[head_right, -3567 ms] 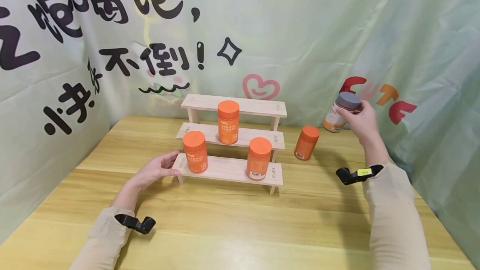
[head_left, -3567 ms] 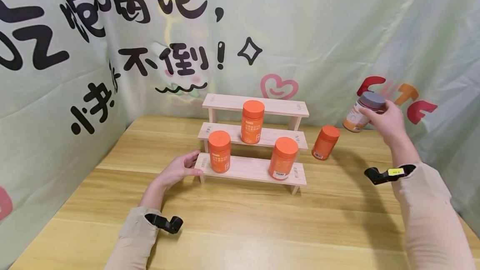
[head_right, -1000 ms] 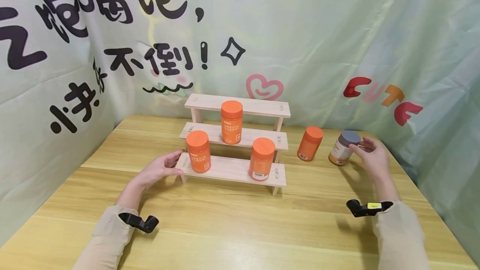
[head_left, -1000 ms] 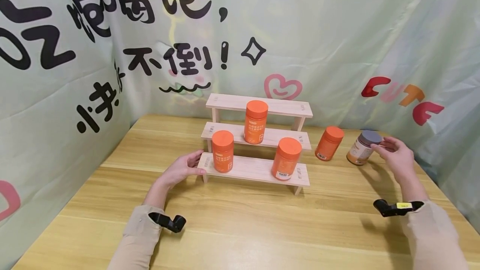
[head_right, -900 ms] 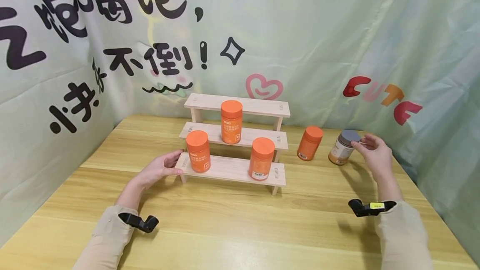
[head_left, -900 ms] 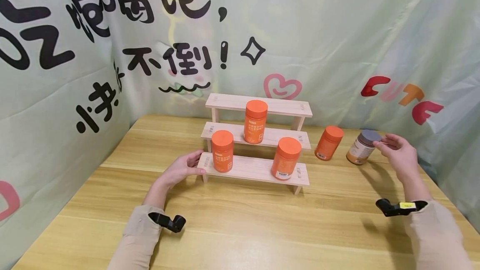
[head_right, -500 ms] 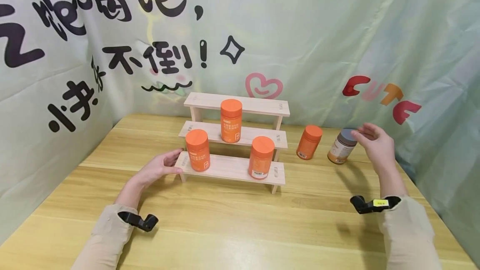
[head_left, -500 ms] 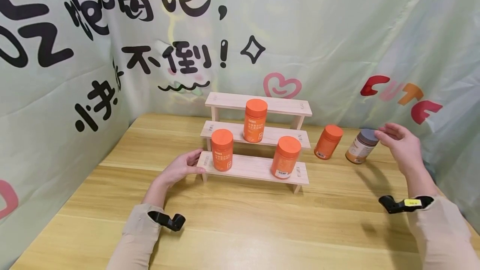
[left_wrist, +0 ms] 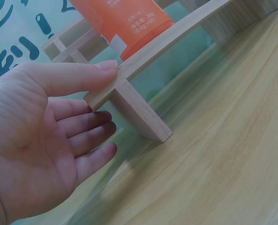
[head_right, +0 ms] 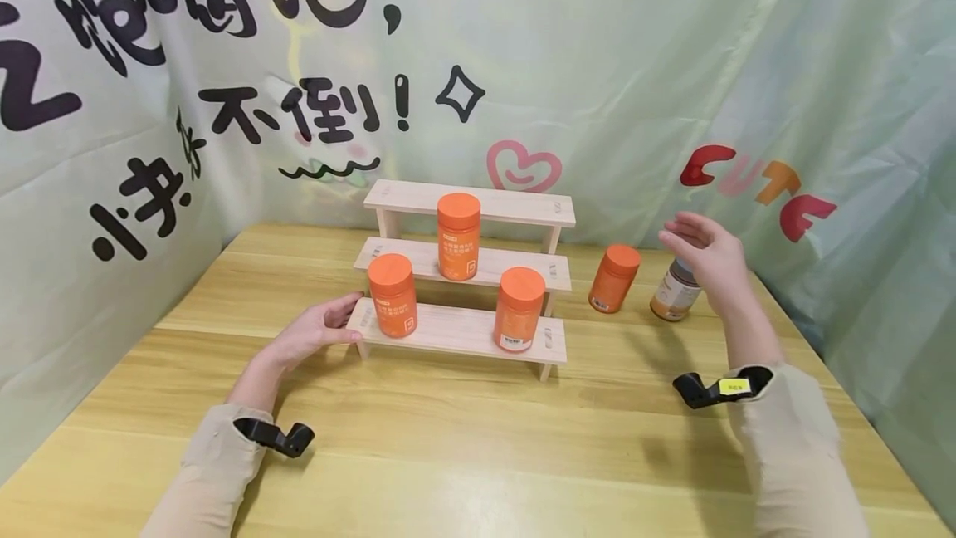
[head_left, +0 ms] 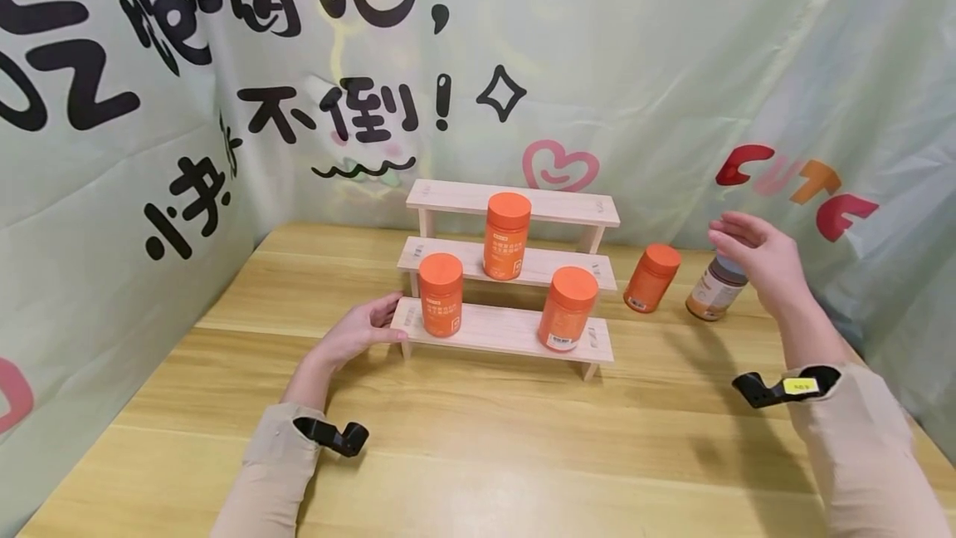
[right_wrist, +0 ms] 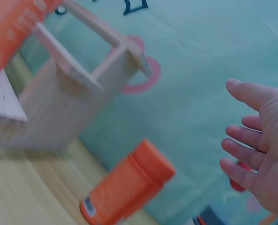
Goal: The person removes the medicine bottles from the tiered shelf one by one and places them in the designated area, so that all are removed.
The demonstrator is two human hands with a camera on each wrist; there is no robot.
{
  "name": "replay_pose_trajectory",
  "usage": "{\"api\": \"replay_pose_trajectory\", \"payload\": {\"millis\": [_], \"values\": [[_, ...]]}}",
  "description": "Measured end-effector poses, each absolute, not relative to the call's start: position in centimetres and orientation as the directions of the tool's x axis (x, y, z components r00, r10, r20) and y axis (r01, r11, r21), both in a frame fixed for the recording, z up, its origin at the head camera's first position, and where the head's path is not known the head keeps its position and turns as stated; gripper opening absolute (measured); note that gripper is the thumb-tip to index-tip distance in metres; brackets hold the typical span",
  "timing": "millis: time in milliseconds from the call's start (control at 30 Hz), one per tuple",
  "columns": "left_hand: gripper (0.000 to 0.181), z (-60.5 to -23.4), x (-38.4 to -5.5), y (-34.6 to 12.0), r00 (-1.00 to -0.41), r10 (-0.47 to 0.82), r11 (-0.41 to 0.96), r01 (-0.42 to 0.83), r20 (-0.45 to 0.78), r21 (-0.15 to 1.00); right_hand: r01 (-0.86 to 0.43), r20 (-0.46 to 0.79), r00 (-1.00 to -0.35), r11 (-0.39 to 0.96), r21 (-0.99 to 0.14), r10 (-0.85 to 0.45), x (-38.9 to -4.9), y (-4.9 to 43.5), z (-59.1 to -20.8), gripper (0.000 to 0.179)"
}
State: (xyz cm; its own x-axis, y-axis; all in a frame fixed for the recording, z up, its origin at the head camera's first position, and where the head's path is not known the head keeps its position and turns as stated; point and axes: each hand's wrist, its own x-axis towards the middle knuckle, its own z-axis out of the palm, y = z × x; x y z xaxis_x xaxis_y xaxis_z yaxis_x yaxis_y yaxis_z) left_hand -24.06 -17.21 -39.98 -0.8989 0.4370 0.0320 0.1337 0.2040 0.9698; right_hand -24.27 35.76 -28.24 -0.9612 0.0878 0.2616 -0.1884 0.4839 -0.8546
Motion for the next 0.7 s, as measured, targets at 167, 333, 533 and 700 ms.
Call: {"api": "replay_pose_trajectory", "payload": {"millis": [167,333,533,700], "values": [[0.08,-39.9,-24.1,-17.2,-0.898,0.438,0.206,0.139,0.036,0.969,-0.242,0.285,-0.958,0.483,-0.841,0.016,-24.6,33.7,-27.4,0.056],[0.081,-40.0,-24.0,-17.2,-0.897,0.44,0.207,0.14,0.036,0.968,-0.254,0.272,-0.961,0.512,-0.82,-0.04,-24.8,31.4,-26.6,0.06],[0.082,-40.1,-24.0,-17.2,-0.898,0.438,0.214,0.146,0.039,0.966,-0.262,0.25,-0.964,0.508,-0.82,-0.092,-25.3,28.8,-25.6,0.061],[0.081,-40.0,-24.0,-17.2,-0.901,0.433,0.227,0.146,0.034,0.963,-0.256,0.223,-0.967,0.496,-0.83,-0.126,-25.6,26.9,-24.8,0.062]]}}
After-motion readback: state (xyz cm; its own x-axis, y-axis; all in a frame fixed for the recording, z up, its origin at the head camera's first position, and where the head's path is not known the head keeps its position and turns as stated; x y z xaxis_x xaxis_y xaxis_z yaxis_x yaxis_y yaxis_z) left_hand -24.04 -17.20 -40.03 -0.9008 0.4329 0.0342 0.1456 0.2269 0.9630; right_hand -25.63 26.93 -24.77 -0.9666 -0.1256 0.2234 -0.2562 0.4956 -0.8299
